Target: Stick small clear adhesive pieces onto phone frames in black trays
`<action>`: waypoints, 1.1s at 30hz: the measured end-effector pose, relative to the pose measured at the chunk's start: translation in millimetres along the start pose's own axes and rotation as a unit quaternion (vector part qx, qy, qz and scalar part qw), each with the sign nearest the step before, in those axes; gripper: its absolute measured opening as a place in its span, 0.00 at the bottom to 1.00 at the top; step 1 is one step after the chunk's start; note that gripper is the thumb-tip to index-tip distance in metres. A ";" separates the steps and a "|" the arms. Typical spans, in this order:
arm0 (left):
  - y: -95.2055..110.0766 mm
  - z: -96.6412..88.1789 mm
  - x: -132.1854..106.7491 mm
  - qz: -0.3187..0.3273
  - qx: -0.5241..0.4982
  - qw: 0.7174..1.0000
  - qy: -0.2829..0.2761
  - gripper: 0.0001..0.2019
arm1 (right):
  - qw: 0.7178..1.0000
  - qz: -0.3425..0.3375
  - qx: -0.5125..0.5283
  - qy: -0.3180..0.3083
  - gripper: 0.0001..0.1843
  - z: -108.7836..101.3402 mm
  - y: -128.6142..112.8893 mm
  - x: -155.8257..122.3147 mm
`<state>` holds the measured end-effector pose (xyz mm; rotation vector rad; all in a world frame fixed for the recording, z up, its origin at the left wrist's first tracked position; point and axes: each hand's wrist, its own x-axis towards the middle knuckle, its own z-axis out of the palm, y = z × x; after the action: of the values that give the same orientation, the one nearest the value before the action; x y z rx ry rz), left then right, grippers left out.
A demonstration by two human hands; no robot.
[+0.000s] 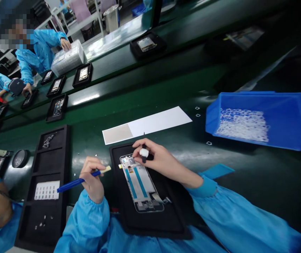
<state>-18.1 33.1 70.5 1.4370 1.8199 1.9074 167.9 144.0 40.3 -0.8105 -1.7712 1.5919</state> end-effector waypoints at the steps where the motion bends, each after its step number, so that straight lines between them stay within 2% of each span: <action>1: 2.4 1.6 -1.8 0.001 -0.009 1.000 -0.009 0.35 | 0.995 0.035 0.090 0.015 0.16 -0.1 -3.3 -0.8; 4: 11.9 8.3 -7.0 0.017 0.001 0.998 -0.063 0.23 | 0.940 0.130 0.310 0.056 0.22 1.8 -12.4 -3.9; 6: 18.6 14.1 -9.5 0.012 0.005 0.995 -0.099 0.11 | 0.895 0.171 0.406 0.070 0.24 4.4 -16.4 -5.9; 8: 23.7 20.3 -10.9 0.006 -0.013 0.993 -0.114 0.03 | 0.862 0.195 0.462 0.076 0.25 7.4 -18.6 -7.5; 10: 26.2 25.8 -11.5 0.009 -0.038 0.993 -0.113 0.02 | 0.842 0.207 0.492 0.077 0.25 10.3 -19.1 -8.7; 13: 26.2 31.5 -11.6 0.019 -0.042 0.992 -0.116 0.03 | 0.829 0.208 0.514 0.073 0.23 14.3 -17.6 -9.9; 20: 26.1 35.9 -12.4 0.040 -0.036 0.990 -0.134 0.04 | 0.835 0.199 0.510 0.059 0.21 20.2 -15.5 -12.4; 25: 27.6 35.6 -14.4 0.018 -0.034 0.990 -0.138 0.04 | 0.846 0.196 0.493 0.059 0.22 21.4 -14.4 -13.4; 28: 27.6 35.9 -13.5 -0.054 -0.045 0.991 -0.114 0.02 | 0.868 0.168 0.463 0.064 0.23 20.5 -15.6 -15.4; 33: 23.4 39.3 -9.3 -0.215 -0.136 0.963 -0.090 0.12 | 0.929 0.088 0.347 0.090 0.25 21.2 -22.0 -21.1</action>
<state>25.4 48.4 77.8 0.9911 1.5554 1.6659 163.7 112.5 59.5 -0.7374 -0.9069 2.0028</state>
